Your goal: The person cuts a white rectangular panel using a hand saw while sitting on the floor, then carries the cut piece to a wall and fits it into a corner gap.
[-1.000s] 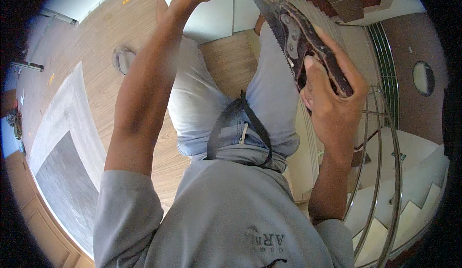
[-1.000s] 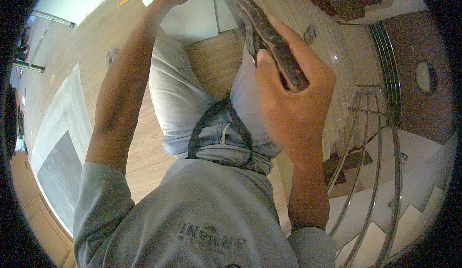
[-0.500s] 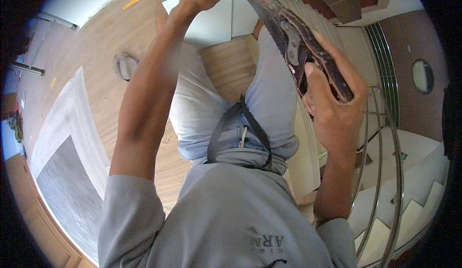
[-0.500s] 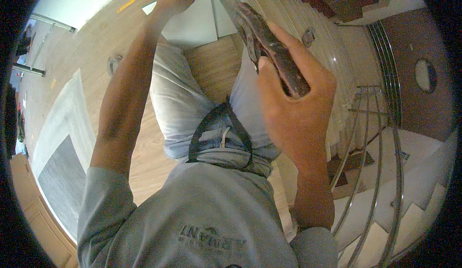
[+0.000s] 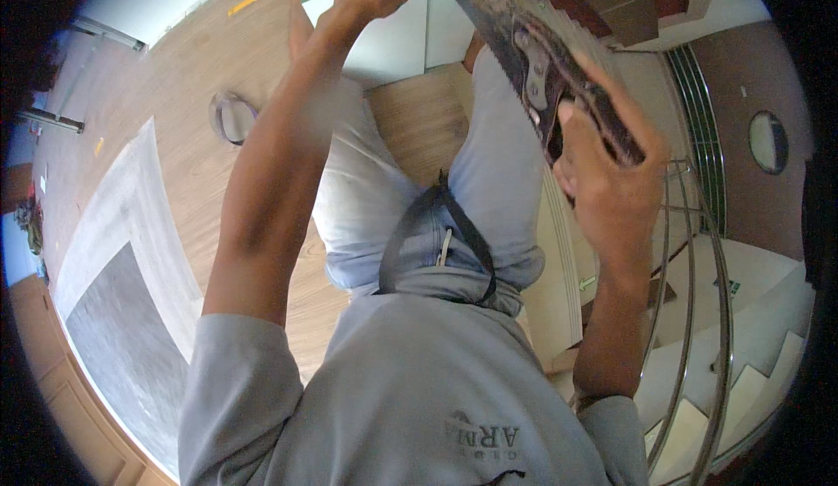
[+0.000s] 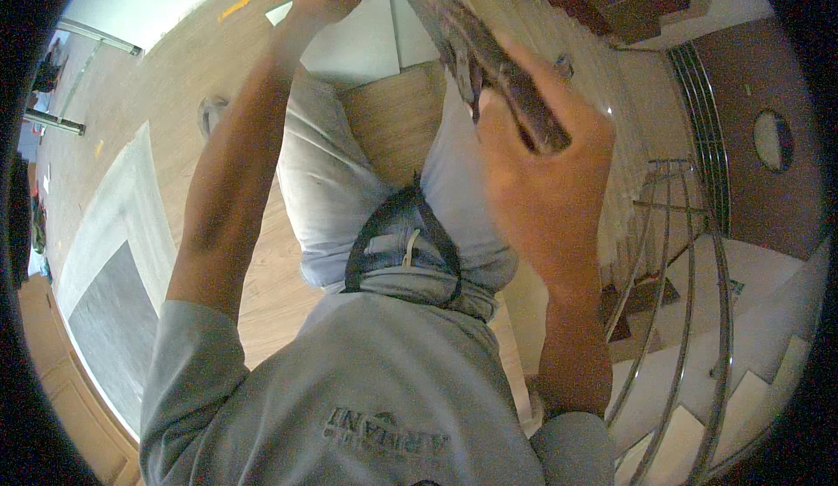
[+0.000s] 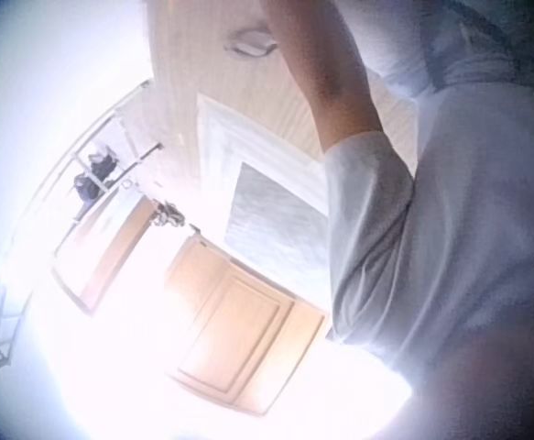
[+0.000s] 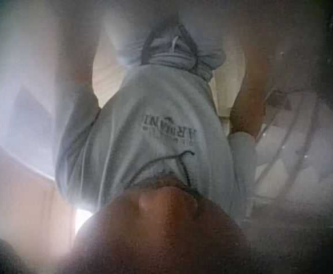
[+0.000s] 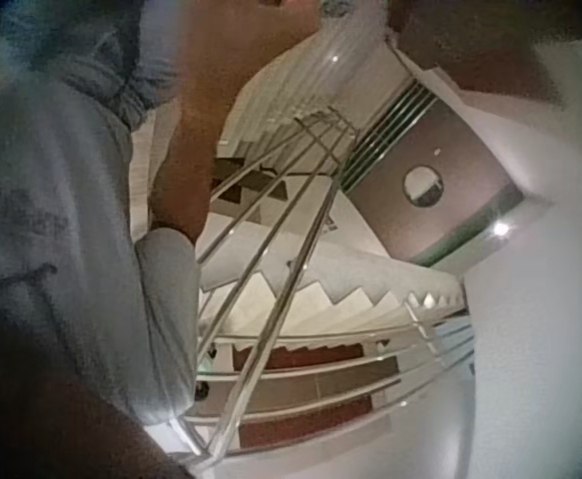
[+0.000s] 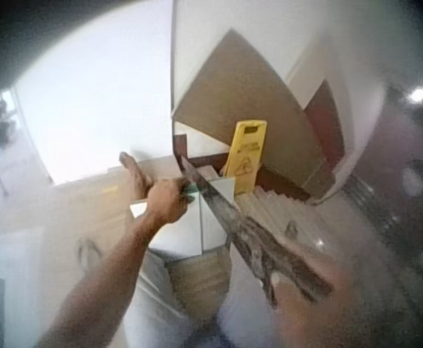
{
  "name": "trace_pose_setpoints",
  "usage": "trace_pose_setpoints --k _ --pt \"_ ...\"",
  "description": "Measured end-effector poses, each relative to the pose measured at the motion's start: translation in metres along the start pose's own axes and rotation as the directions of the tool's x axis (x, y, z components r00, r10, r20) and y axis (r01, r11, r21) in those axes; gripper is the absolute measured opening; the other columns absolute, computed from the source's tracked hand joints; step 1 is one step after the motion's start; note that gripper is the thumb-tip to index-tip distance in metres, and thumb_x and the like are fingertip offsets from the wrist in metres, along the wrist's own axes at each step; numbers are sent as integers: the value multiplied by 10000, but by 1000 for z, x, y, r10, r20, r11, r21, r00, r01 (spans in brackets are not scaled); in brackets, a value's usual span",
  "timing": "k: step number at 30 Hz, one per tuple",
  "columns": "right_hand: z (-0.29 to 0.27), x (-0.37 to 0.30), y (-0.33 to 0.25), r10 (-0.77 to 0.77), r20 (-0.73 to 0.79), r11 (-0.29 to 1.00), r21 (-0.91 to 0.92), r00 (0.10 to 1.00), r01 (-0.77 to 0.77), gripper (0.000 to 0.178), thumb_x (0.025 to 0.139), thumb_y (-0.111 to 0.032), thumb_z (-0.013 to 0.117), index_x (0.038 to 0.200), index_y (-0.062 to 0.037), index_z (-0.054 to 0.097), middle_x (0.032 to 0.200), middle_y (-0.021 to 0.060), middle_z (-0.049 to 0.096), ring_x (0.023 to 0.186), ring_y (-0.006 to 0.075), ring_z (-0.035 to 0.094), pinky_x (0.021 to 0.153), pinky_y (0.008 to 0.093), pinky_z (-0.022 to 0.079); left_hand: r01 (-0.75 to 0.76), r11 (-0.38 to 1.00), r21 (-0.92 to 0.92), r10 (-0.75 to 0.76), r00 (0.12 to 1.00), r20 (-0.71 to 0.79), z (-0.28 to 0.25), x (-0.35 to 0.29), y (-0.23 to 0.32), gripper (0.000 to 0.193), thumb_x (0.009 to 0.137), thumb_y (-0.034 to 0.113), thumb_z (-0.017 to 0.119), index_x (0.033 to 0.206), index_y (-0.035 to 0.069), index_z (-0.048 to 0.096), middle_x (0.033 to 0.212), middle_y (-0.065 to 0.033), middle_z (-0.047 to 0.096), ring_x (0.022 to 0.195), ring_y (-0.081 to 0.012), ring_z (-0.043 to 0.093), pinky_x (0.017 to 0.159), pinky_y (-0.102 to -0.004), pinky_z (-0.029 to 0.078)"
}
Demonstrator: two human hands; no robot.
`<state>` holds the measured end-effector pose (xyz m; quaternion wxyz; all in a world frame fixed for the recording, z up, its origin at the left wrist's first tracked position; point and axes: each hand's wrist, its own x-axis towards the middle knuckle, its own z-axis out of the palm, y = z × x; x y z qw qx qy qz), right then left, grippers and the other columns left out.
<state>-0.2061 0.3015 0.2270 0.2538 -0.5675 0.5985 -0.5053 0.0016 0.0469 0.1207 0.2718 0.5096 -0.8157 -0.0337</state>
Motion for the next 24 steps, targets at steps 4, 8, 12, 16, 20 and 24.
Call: trace_pose_setpoints --k 4,8,12,16,20,24 --pt "42 67 15 -180 48 968 -168 982 186 319 915 -61 641 1216 -4 728 916 146 743 766 201 679 641 305 524 -10 998 64 11 1000 -16 -1 -6 11 322 854 210 725 1133 50 727 949 -235 743 928 -434 712 834 -524 559" --pt "58 79 13 -464 7 848 -286 886 446 306 939 -84 631 1215 4 730 826 55 726 608 81 607 491 271 492 9 996 -93 -12 999 -35 -8 -8 7 322 845 194 719 1133 49 726 931 -227 745 924 -429 712 831 -523 557" --pt "22 24 -13 -41 -4 996 -78 999 41 315 860 -58 633 1147 28 729 876 175 749 770 222 725 744 351 570 54 998 -32 -54 998 -20 -3 -4 2 287 829 192 723 1080 55 725 941 -240 739 911 -432 711 787 -536 560" --pt "14 32 -15 -370 135 850 -349 919 394 371 940 -96 630 1291 13 675 940 74 755 692 99 668 564 272 528 26 999 -19 -27 999 -28 2 -3 6 262 837 183 719 1065 54 709 941 -241 733 899 -444 703 789 -536 555" --pt "47 76 8 -53 118 964 -253 992 81 321 932 -93 627 1210 37 718 826 80 748 680 105 671 636 266 533 23 999 -23 -25 997 -68 0 -7 10 269 836 180 718 1075 57 703 925 -238 731 889 -453 697 785 -547 549" --pt "59 72 26 -331 -11 925 -202 943 322 314 928 -78 631 1199 54 718 735 49 710 588 87 622 538 262 491 12 1000 -25 -13 999 -47 1 -10 5 295 827 204 729 1084 63 702 931 -239 730 899 -454 694 784 -550 548"
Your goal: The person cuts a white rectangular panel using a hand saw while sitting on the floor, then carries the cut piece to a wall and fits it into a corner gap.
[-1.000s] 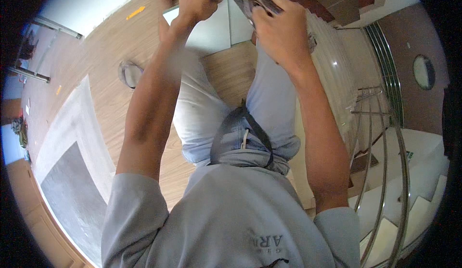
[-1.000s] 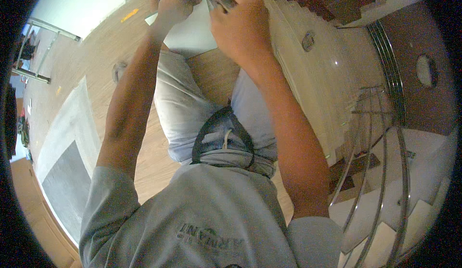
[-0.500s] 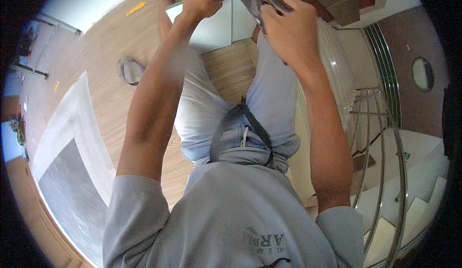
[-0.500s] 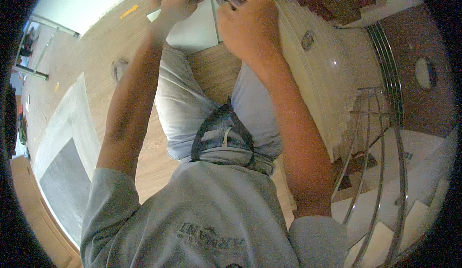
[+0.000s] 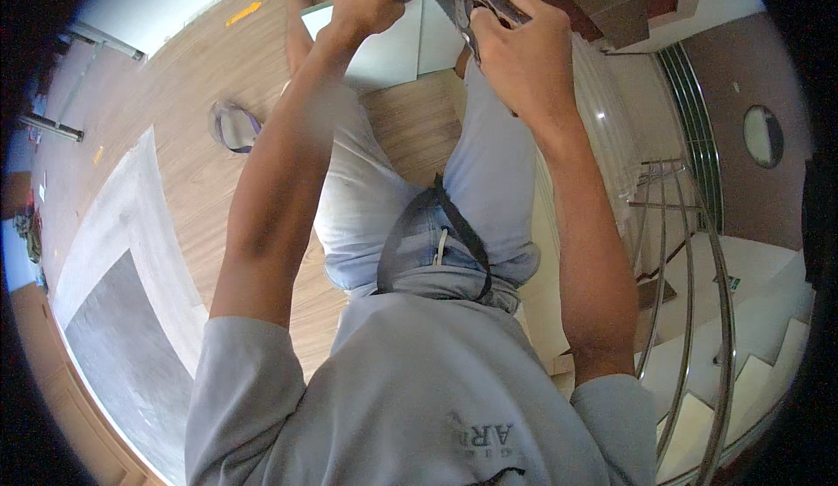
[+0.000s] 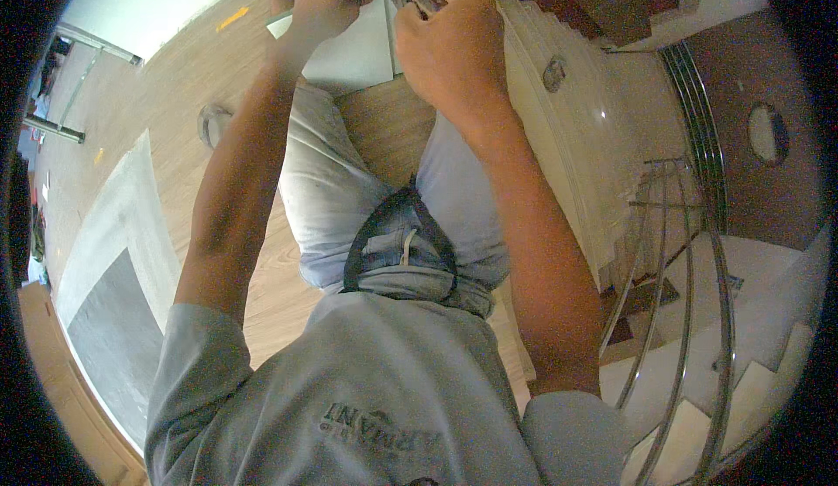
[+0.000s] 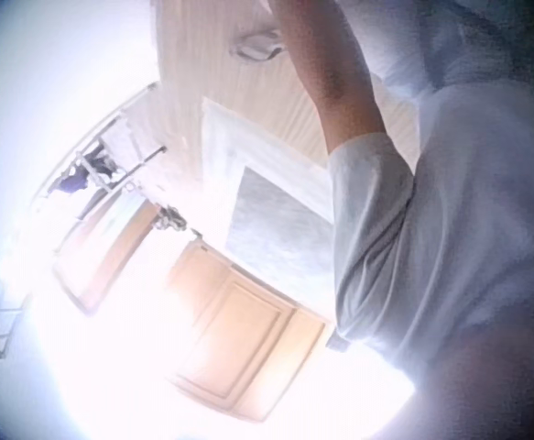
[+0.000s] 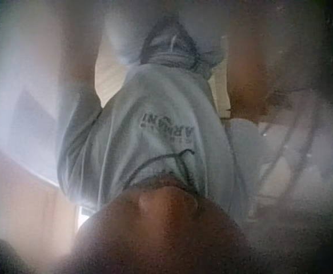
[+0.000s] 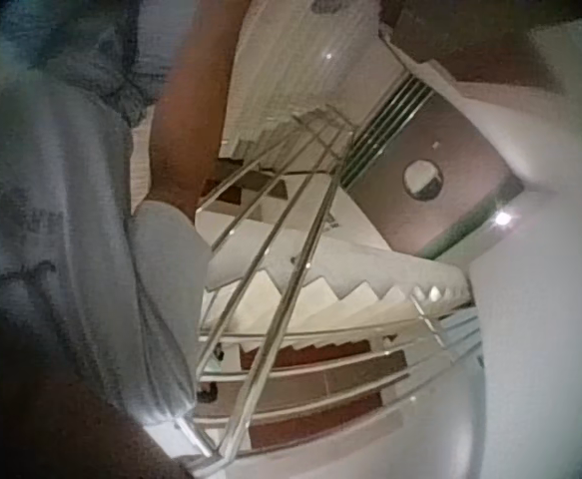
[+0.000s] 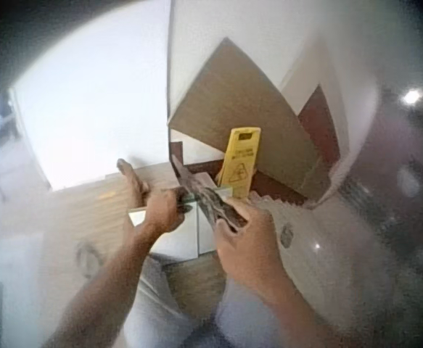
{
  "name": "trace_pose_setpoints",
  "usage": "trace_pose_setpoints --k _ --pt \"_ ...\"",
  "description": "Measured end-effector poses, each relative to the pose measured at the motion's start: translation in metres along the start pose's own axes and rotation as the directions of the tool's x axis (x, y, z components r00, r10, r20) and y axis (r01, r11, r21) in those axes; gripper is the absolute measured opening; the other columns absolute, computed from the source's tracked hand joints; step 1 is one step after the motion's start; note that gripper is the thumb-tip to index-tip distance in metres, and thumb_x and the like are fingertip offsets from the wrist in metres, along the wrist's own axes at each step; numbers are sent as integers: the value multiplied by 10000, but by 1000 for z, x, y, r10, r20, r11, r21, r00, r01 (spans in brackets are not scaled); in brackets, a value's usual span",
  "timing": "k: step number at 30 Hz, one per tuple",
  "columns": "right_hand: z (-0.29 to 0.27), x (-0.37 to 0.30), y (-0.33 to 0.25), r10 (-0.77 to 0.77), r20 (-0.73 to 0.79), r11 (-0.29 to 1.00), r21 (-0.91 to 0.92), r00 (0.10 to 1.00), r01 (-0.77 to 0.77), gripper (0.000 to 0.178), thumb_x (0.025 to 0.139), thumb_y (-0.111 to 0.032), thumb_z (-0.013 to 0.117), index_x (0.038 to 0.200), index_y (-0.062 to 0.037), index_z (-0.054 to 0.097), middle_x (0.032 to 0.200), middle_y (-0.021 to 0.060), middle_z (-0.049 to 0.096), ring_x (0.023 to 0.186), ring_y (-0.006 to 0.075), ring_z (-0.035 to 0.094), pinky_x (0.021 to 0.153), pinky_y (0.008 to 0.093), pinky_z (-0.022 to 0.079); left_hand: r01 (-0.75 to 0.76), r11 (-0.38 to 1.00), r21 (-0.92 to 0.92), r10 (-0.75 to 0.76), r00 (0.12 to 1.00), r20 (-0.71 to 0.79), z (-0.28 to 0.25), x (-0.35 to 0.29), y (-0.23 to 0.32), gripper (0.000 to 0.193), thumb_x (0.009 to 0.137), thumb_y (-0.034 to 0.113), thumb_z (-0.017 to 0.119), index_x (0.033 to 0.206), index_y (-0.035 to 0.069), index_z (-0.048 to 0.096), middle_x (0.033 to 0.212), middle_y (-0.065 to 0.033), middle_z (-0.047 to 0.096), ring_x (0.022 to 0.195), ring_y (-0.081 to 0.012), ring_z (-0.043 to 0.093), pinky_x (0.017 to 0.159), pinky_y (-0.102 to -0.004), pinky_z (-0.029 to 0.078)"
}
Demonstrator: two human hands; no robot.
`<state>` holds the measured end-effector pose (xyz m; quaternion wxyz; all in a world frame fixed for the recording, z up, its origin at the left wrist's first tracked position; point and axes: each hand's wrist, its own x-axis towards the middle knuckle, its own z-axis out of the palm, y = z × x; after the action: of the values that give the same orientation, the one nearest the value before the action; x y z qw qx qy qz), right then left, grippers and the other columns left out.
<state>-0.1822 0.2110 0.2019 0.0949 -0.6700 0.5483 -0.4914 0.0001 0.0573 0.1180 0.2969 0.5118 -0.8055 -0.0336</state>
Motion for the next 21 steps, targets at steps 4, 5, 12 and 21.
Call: trace_pose_setpoints --k 4,5,12,21 --pt "-17 -10 -15 104 94 989 97 990 -113 346 928 -74 639 1245 50 702 702 18 660 511 59 549 451 252 427 51 997 58 -56 994 92 1 -1 -2 371 864 306 761 1190 133 713 1033 -195 747 972 -418 713 846 -531 565" --pt "-23 -10 -21 165 116 982 78 979 -175 327 911 -82 640 1196 63 706 761 85 689 592 119 612 537 287 475 53 998 40 -57 993 102 1 -1 -2 336 886 333 759 1176 165 732 1022 -164 755 973 -404 719 850 -531 571" --pt "-44 -25 -53 284 87 954 67 955 -290 323 886 -94 645 1141 95 703 885 227 748 769 249 740 737 365 570 -47 999 10 47 999 -3 -6 -6 1 300 857 278 756 1101 105 734 947 -212 744 921 -421 715 809 -525 567" --pt "-6 4 -24 110 53 993 23 992 -112 338 858 -128 640 1106 89 712 896 293 724 777 347 743 770 422 571 10 1000 -6 -10 1000 20 -4 0 1 290 852 241 740 1109 106 744 963 -224 743 926 -429 707 826 -538 555"
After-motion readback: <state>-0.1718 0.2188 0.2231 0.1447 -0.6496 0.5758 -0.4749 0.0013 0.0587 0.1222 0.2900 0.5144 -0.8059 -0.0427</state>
